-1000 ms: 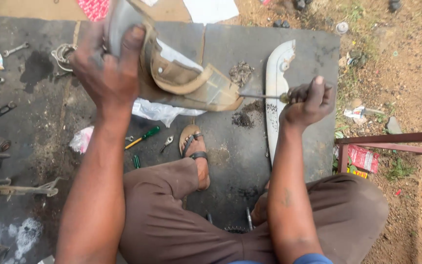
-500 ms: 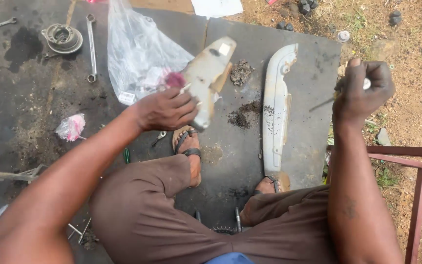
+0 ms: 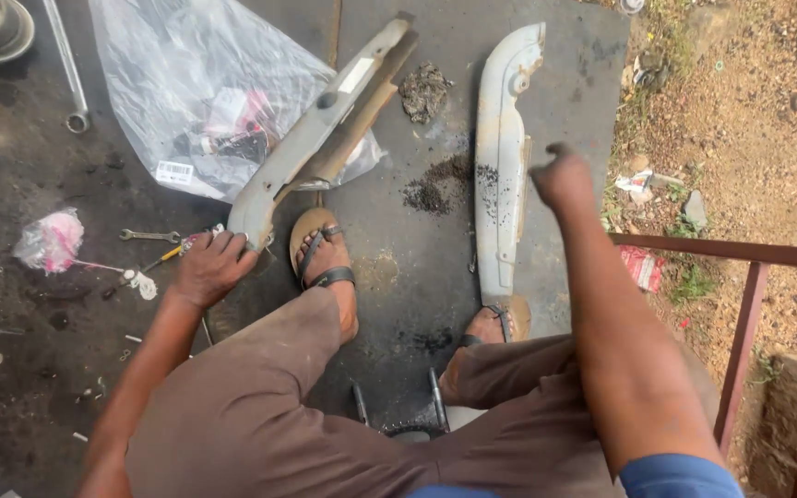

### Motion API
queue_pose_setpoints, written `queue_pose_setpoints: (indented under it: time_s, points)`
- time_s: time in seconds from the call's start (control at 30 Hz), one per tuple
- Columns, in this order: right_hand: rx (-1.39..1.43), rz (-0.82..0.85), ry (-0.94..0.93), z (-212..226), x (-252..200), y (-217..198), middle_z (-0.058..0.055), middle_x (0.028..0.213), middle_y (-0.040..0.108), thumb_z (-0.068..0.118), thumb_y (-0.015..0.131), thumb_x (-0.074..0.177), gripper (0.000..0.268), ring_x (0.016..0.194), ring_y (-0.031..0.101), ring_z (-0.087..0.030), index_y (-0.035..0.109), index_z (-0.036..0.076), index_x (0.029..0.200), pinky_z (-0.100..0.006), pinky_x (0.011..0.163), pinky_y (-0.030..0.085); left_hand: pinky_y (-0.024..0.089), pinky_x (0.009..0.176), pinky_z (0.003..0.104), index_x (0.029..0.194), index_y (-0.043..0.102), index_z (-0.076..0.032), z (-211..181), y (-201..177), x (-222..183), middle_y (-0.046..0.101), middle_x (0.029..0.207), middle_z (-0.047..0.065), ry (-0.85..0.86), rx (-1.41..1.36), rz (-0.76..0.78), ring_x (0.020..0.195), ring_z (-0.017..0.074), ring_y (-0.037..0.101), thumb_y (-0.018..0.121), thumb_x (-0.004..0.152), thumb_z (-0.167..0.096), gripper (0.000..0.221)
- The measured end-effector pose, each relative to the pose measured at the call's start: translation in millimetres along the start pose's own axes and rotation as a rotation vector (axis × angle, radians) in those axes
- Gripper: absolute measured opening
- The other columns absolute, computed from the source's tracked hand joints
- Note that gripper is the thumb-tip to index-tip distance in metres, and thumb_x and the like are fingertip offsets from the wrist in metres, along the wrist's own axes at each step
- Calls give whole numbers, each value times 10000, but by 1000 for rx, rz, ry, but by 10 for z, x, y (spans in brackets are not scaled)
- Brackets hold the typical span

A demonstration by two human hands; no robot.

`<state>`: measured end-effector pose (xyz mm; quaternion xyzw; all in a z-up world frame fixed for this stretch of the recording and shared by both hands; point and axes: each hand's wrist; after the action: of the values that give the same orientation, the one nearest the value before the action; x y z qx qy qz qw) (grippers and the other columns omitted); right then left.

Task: The recorder cleans grease and dirt from a motorcycle chain guard and sprocket using a screwdriver and a cloth.

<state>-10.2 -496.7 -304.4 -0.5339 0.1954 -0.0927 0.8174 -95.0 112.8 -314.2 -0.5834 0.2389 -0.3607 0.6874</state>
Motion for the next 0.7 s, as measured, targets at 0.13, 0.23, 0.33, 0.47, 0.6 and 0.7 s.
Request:
queue_pose_setpoints:
  time_s: [0.13,0.23,0.33,0.47,0.6,0.7]
  points:
    - [-267,164,26,-1089,239,1015,-315,1207,649,241,806,742,709,1136,629,-439,575,-22,1359,-463,958,502,468,778,387,919,627,-166,-145,146,16,635,1058,50,-62,-14,-138,943,223,602,616,806,-202,120]
    - [-216,300,148,-1055,220,918,-297,1072,721,242,798,798,634,943,707,-387,594,-66,1313,-447,791,559,461,760,372,915,621,-178,-193,237,-18,612,1031,43,-69,-43,73,939,220,602,613,856,-220,74]
    - [30,346,297,-1023,388,878,-229,906,758,170,775,833,604,688,709,-274,558,-76,1340,-394,570,543,472,783,357,914,626,-180,-304,354,-34,631,1063,47,-99,-19,33,967,226,614,597,825,-210,99]
    - [292,372,327,-930,307,954,-135,824,724,96,805,795,617,550,605,-175,563,-38,1347,-339,446,468,489,840,367,911,620,-170,-440,433,-126,618,1027,46,-16,-97,250,972,213,618,607,845,-199,73]
    - [460,343,346,-840,348,921,-99,812,707,51,838,788,480,539,540,-146,670,-47,1226,-321,454,428,495,790,365,893,636,-143,-489,401,-154,642,1035,52,-69,-180,300,950,212,636,627,868,-138,27]
    - [373,351,248,-778,358,828,-114,830,708,85,873,780,411,589,566,-149,721,-43,1139,-318,518,450,502,769,369,882,651,-130,-364,226,-132,673,1073,81,-154,-203,160,922,219,651,670,853,-102,44]
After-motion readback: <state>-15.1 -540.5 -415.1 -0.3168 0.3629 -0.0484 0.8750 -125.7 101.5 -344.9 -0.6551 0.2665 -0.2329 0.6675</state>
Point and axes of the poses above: each hand's wrist, its own x-axis towards the middle knuckle, its own y-axis out of the palm, z = x × y
